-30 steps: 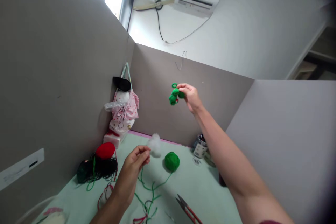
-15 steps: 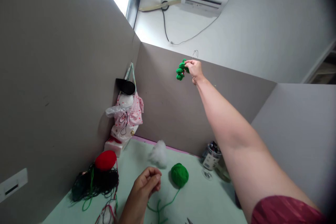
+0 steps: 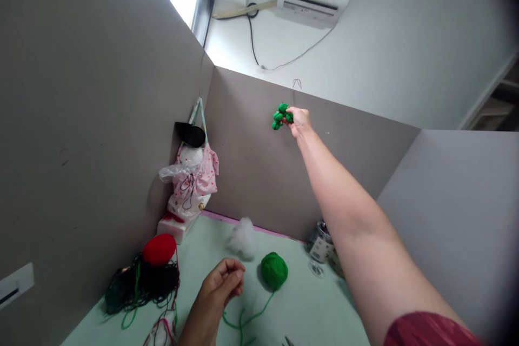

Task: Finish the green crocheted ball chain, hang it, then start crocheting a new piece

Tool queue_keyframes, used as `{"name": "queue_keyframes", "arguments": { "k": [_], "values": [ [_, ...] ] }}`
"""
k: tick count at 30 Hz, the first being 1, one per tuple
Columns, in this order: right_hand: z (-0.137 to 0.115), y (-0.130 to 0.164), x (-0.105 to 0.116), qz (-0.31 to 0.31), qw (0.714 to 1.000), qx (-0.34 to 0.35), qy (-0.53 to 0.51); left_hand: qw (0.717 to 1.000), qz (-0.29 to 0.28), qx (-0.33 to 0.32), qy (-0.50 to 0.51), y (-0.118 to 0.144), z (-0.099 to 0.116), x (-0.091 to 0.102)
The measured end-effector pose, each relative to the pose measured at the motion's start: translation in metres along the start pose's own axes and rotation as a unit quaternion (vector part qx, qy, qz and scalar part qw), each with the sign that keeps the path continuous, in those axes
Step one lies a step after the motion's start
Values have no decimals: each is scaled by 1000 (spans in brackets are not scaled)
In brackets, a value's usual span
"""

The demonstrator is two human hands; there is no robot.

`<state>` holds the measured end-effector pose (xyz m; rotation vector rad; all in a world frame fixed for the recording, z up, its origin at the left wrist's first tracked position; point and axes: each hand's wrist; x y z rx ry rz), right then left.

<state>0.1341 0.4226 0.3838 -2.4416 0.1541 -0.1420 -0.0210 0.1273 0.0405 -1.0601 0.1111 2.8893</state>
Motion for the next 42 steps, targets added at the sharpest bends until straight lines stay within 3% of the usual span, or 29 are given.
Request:
{"name": "queue_keyframes", "arguments": {
  "k": [4, 13, 19, 26, 33, 42],
  "values": [
    [8, 15, 1, 38, 999, -4, 18, 1000, 6, -3, 4, 2, 1, -2],
    [12, 33, -3, 33, 998, 23, 41, 1000, -2, -1, 3, 2, 2, -2],
    [-6, 25, -15, 15, 998, 59, 29, 1000, -2, 4, 7, 2, -2, -2],
    [-18, 8, -34, 20, 999, 46, 2, 1000, -29, 9, 5, -4, -5, 5],
    [-13, -1, -41, 48, 998, 29, -28, 998, -55, 17, 10, -10, -8, 11],
    [2, 6, -28, 57, 997, 11, -42, 997, -69, 34, 3, -8, -7, 10]
  ]
}}
Point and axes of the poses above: each hand's wrist, its own y-axis away from the middle knuckle, its own x-axis out of the back of the hand, z = x × y, and after that the axes turned 4 degrees about y, right-handed
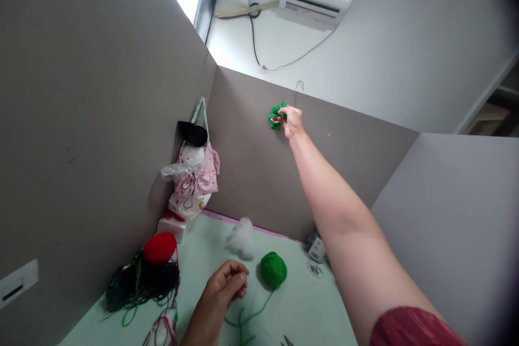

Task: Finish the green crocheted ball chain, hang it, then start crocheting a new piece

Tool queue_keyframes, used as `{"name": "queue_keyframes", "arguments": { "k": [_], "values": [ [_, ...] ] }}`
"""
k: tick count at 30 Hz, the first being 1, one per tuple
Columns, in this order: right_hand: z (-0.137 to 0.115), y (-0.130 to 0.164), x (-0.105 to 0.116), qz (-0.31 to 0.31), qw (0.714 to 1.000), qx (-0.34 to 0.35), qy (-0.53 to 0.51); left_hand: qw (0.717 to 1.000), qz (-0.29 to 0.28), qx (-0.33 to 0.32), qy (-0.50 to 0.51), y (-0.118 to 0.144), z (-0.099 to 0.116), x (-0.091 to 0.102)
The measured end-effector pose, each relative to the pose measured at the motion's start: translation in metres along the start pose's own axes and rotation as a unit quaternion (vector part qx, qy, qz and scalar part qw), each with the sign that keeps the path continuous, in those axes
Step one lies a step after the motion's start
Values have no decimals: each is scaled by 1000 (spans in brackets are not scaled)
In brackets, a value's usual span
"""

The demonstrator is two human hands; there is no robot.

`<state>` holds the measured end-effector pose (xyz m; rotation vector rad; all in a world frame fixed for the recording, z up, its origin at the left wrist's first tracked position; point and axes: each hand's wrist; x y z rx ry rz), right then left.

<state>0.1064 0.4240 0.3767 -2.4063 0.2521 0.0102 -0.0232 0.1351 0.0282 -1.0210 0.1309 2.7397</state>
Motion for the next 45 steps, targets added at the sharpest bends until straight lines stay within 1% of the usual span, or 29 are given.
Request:
{"name": "queue_keyframes", "arguments": {
  "k": [4, 7, 12, 16, 20, 23, 27, 30, 32, 33, 36, 38, 40, 42, 45],
  "values": [
    [7, 5, 10, 5, 1000, -11, -8, 1000, 10, 1, 3, 2, 1, -2],
    [13, 13, 24, 16, 999, -27, -13, 1000, 14, -2, 1, 4, 2, -3],
    [24, 36, 61, 44, 997, -63, -10, 1000, 17, 0, -1, 8, 4, -7],
    [37, 65, 97, 65, 993, -99, 20, 1000, 26, -15, -1, 16, 9, -16],
    [52, 106, 131, 64, 986, -137, 65, 999, 18, -22, -16, 27, 18, -27],
    [60, 144, 156, 40, 980, -167, 105, 999, 19, -43, -26, 33, 23, -32],
    [67, 204, 190, -20, 966, -197, 167, 998, 16, -54, -25, 36, 28, -33],
    [68, 255, 208, -90, 949, -205, 221, 998, 10, -63, -26, 38, 31, -33],
    [65, 292, 216, -155, 930, -206, 263, 997, 8, -71, -29, 40, 34, -34],
    [63, 311, 218, -194, 915, -207, 287, 997, 6, -75, -31, 41, 36, -35],
    [52, 369, 222, -317, 853, -205, 360, 993, -1, -107, -45, 47, 42, -38],
    [41, 406, 224, -379, 806, -188, 413, 989, -7, -135, -63, 51, 45, -40],
    [30, 439, 227, -420, 760, -165, 469, 983, -7, -156, -101, 54, 46, -40],
    [21, 465, 232, -453, 715, -146, 513, 974, -1, -168, -151, 57, 43, -40],
    [13, 487, 238, -467, 662, -123, 573, 962, 0, -161, -221, 60, 33, -36]
  ]
}}
Point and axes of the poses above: each hand's wrist, its own y-axis away from the middle knuckle, its own x-axis out of the back of the hand, z = x × y, and after that the axes turned 4 degrees about y, right-handed
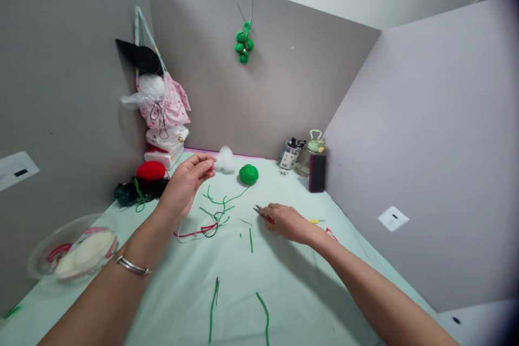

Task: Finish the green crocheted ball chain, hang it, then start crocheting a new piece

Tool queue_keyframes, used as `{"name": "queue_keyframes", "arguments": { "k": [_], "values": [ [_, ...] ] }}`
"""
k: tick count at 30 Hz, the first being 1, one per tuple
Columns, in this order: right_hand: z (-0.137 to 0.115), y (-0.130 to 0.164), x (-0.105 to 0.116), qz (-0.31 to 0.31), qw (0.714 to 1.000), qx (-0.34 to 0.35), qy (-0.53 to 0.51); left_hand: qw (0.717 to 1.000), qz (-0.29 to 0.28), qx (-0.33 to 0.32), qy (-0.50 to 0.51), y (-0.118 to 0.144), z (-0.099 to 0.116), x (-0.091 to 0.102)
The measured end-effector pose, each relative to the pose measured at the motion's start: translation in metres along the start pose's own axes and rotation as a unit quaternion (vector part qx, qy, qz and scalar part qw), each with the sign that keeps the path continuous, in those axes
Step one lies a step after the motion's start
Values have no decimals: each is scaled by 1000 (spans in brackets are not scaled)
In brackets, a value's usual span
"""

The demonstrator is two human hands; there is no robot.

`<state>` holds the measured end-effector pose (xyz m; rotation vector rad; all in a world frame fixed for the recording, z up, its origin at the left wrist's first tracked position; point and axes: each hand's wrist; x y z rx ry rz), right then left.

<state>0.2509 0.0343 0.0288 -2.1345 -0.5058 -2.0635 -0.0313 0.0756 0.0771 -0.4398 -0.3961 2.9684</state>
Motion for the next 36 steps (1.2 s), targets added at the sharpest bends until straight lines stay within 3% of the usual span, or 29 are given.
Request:
{"name": "queue_keyframes", "arguments": {
  "k": [4, 11, 15, 19, 21, 24, 27, 30, 33, 36],
  "values": [
    [-8, 0, -4, 17, 997, -27, 76, 991, -53, 22, -118, 12, -20, 6],
    [-55, -25, -22, 12, 995, 43, 89, 929, -145, 65, -335, 43, -63, 27],
    [-61, -35, -29, 29, 997, 33, 65, 905, -218, 45, -362, 67, -78, 6],
    [-40, -29, -23, 52, 998, -17, 4, 897, -290, 38, -331, 78, -74, -14],
    [-26, -18, -18, 70, 996, -43, -46, 905, -267, 29, -329, 70, -67, -6],
    [-10, 1, -17, 85, 983, -55, -152, 910, -187, 23, -369, 48, -55, 31],
    [-3, 16, -19, 89, 958, -57, -266, 895, -90, 28, -437, 30, -49, 80],
    [-3, 21, -18, 91, 929, -49, -356, 871, -49, 58, -485, 24, -52, 112],
    [-8, 18, -15, 97, 903, -32, -418, 865, -57, 57, -496, 25, -59, 119],
    [-18, 12, -15, 112, 884, -3, -454, 867, -76, 40, -491, 24, -63, 111]
  ]
}}
Point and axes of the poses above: each hand's wrist, its own y-axis away from the middle knuckle, its own x-axis out of the back of the hand, z = x × y, and after that the axes turned 4 degrees about y, right-handed
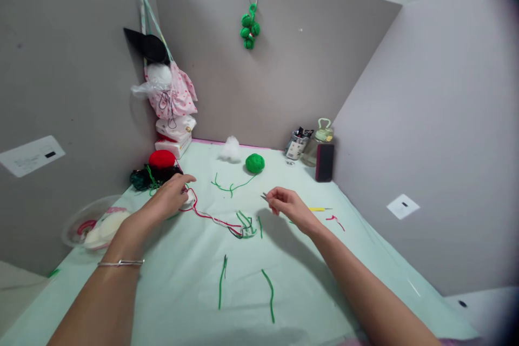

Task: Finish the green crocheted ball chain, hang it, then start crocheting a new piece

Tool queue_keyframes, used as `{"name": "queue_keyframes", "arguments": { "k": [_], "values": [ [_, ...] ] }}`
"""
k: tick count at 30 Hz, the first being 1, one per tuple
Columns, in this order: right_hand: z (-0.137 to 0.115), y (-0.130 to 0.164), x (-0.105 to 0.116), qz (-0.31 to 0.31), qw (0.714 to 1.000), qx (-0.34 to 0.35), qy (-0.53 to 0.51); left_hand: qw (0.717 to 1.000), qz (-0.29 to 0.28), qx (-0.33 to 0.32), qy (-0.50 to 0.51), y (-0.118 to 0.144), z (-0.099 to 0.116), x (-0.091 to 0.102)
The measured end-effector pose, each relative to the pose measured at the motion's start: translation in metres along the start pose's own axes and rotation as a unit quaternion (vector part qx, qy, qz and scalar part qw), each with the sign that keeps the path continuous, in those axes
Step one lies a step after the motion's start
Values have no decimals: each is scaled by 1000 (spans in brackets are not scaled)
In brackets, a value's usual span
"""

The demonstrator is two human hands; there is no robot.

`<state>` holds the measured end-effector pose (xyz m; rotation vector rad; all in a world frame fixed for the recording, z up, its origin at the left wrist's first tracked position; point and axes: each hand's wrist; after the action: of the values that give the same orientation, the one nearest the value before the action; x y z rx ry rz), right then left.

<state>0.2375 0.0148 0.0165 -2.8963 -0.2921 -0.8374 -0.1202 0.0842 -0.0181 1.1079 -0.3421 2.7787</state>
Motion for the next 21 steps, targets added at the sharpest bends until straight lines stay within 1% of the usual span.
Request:
{"name": "queue_keyframes", "arguments": {
  "k": [3, 5, 6, 9, 10, 12, 14, 16, 18, 21],
  "values": [
    [-7, -3, -20, -25, 998, 47, -20, 999, -16, -28, 9, -2, 6, -6],
    [-13, -3, -40, -70, 993, 92, -20, 998, -38, -42, 9, -2, 7, -10],
    [-16, -3, -52, -111, 985, 135, -1, 998, -51, -45, 7, -2, 7, -13],
    [-20, -3, -84, -181, 955, 222, 81, 996, -75, -43, -1, -2, 3, -20],
    [-19, -3, -92, -190, 946, 238, 111, 996, -75, -41, -4, -3, 1, -21],
    [-15, -2, -98, -189, 941, 241, 141, 997, -68, -33, -11, -5, -4, -22],
    [-9, 5, -92, -184, 946, 229, 140, 998, -60, -21, -20, -6, -8, -21],
    [-1, 17, -75, -185, 949, 216, 139, 998, -52, -10, -27, -7, -12, -19],
    [8, 34, -50, -181, 951, 201, 147, 999, -44, 0, -31, -8, -15, -18],
    [26, 61, -3, -157, 958, 158, 178, 999, -32, 9, -33, -8, -16, -19]
  ]
}}
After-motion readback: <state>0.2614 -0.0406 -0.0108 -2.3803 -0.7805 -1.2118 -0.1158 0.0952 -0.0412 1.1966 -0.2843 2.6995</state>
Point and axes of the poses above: each hand's wrist, its own y-axis away from the middle knuckle, its own x-axis out of the back of the hand, z = x × y, and after that the axes turned 4 degrees about y, right-handed
